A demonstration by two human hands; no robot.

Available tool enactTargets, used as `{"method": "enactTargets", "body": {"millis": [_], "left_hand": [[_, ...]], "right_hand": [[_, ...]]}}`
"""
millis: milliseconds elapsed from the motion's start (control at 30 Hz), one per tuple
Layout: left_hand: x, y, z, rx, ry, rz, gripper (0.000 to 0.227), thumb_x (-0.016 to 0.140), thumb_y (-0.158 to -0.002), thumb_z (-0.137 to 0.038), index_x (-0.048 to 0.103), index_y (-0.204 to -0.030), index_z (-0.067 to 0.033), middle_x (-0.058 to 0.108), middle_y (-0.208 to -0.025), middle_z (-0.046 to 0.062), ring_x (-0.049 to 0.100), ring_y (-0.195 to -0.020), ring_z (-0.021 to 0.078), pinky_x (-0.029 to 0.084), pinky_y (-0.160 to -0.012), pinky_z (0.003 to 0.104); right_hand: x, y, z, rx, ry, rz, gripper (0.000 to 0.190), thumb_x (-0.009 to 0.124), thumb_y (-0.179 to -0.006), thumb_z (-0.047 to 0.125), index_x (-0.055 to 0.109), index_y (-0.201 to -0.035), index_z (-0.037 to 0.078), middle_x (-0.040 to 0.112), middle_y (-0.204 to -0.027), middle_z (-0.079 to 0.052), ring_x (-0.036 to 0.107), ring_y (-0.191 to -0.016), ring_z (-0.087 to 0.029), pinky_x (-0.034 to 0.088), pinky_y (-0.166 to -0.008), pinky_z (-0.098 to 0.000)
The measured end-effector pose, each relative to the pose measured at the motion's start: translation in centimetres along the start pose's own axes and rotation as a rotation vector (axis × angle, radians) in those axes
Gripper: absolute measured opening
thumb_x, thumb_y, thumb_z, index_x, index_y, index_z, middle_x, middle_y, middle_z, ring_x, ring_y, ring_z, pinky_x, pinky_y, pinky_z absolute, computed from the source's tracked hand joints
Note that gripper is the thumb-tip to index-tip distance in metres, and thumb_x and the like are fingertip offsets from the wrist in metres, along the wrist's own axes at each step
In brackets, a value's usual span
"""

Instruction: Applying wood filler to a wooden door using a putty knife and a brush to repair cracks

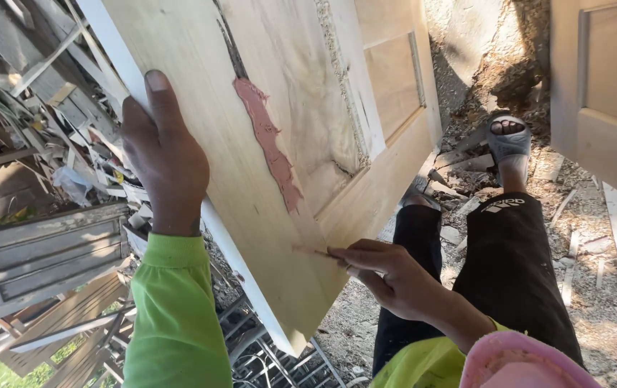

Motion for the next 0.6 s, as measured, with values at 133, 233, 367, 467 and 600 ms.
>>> {"method": "enactTargets", "body": {"millis": [133, 233, 367, 467, 600], "left_hand": [[-0.2, 0.1, -0.8, 0.047, 0.065, -0.010, 0.042, 0.037, -0.112, -0.043, 0.043, -0.087, -0.0104, 0.040, -0.068, -0.003, 0.037, -0.055, 0.0082, 0.038, -0.051, 0.028], [-0.5, 0.5, -1.8, 0.037, 0.087, -0.006, 0.041, 0.039, -0.112, -0.040, 0.050, -0.092, -0.0057, 0.047, -0.069, -0.002, 0.042, -0.054, 0.0087, 0.039, -0.048, 0.028], [-0.3, 0.3, -1.0, 0.037, 0.077, -0.015, 0.044, 0.038, -0.111, -0.045, 0.047, -0.089, -0.0075, 0.046, -0.069, -0.002, 0.042, -0.055, 0.0086, 0.041, -0.049, 0.028], [-0.2, 0.3, -1.2, 0.072, 0.091, -0.018, 0.045, 0.038, -0.111, -0.045, 0.046, -0.086, -0.0079, 0.043, -0.069, 0.000, 0.040, -0.058, 0.0104, 0.039, -0.052, 0.029], [-0.3, 0.5, -1.0, 0.096, 0.087, -0.032, 0.045, 0.039, -0.111, -0.045, 0.041, -0.085, -0.0092, 0.040, -0.069, -0.001, 0.038, -0.056, 0.0100, 0.038, -0.050, 0.029]], "right_hand": [[0.3, 0.7, -0.6, 0.394, -0.381, -0.198, 0.054, 0.047, -0.099, 0.005, 0.049, -0.153, 0.009, 0.072, -0.068, -0.007, 0.060, -0.047, -0.010, 0.050, -0.043, -0.0215], [3.2, 1.2, -3.1, 0.495, -0.617, -0.262, 0.056, 0.050, -0.102, 0.011, 0.043, -0.158, 0.013, 0.069, -0.067, -0.005, 0.055, -0.043, -0.010, 0.044, -0.039, -0.0240], [6.2, 0.3, -3.4, 0.483, -0.755, -0.258, 0.055, 0.048, -0.102, 0.007, 0.044, -0.157, 0.009, 0.071, -0.074, -0.010, 0.061, -0.046, -0.014, 0.052, -0.044, -0.0259], [6.6, -1.3, -3.0, 0.480, -0.845, -0.339, 0.052, 0.047, -0.103, 0.006, 0.048, -0.155, 0.005, 0.071, -0.071, -0.011, 0.057, -0.041, -0.014, 0.046, -0.039, -0.0242], [5.8, -3.2, -2.5, 0.569, -0.834, -0.373, 0.052, 0.049, -0.102, 0.008, 0.052, -0.154, 0.010, 0.067, -0.068, -0.009, 0.053, -0.042, -0.014, 0.044, -0.041, -0.0263]]}}
Point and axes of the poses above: each hand's wrist, its own y-axis away from the middle knuckle, its own x-axis out of the palm, z = x × y, the point moved 7 cm from there along -y, towards the middle knuckle
